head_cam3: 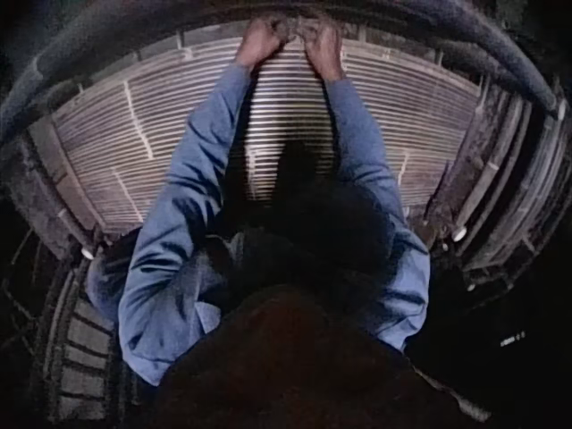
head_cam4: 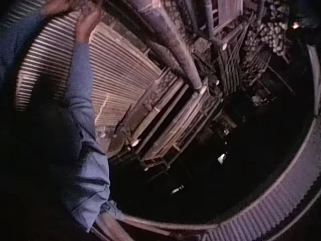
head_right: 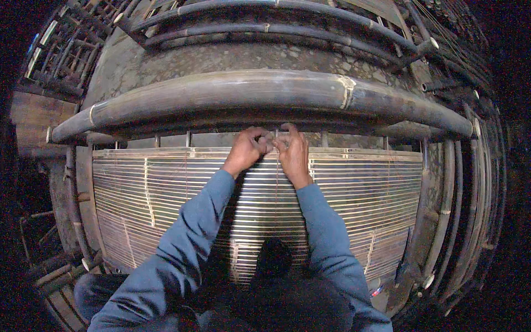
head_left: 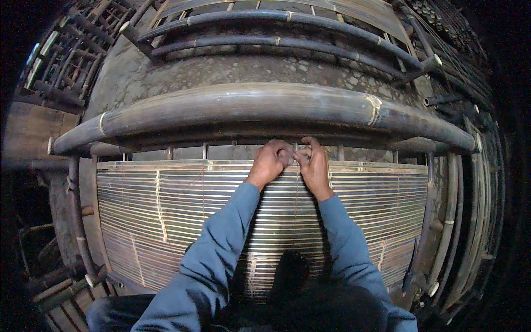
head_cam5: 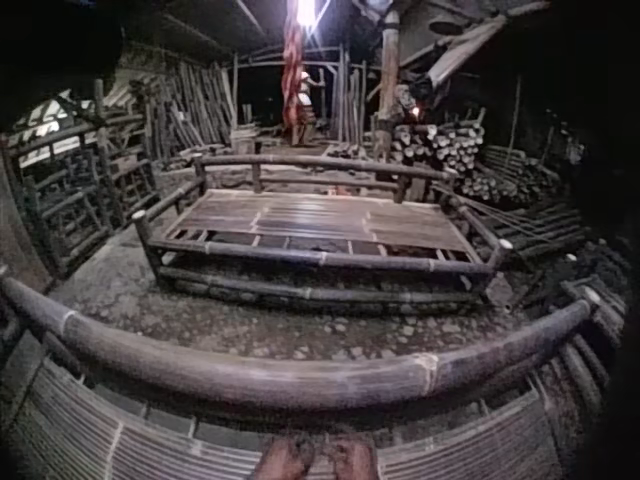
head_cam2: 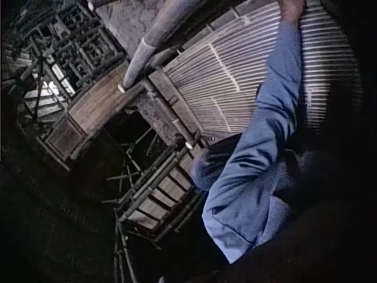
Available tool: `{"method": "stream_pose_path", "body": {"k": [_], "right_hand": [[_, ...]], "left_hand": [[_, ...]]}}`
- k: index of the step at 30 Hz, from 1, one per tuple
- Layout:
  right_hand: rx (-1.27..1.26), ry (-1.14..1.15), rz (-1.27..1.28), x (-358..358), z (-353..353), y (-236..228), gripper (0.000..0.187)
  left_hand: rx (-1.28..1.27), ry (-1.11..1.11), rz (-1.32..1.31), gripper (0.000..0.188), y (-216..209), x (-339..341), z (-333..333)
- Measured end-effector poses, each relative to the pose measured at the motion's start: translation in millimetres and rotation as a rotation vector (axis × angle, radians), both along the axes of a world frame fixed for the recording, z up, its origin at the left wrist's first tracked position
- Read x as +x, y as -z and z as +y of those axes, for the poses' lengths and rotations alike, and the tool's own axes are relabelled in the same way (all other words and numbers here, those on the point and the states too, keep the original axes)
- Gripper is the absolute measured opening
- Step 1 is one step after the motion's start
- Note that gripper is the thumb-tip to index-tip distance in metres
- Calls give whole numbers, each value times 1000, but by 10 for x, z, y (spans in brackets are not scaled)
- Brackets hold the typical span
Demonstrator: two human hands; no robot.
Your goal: The person ties and secures thin bamboo slats to a larger bamboo frame using thin cord, using a utility knife to cut the cord after tying knots.
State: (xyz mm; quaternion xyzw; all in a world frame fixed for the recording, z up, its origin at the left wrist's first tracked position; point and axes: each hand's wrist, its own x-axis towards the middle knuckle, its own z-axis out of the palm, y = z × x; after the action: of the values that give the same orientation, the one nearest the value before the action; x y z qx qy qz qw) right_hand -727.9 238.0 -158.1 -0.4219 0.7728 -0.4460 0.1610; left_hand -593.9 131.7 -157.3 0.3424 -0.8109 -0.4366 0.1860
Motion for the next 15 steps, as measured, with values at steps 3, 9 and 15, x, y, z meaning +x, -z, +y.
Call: {"method": "stream_pose_path", "body": {"k": [3,9,15], "right_hand": [[-9,77,93,148,113,-84,39],[-63,196,-61,171,361,-253,16],[-96,6,-912,84,331,-104,12]], "left_hand": [[-64,32,-181,35,-104,35,-3],[57,-67,-517,35,-122,-68,-50],[78,61,-558,40,-169,-167,-62]]}}
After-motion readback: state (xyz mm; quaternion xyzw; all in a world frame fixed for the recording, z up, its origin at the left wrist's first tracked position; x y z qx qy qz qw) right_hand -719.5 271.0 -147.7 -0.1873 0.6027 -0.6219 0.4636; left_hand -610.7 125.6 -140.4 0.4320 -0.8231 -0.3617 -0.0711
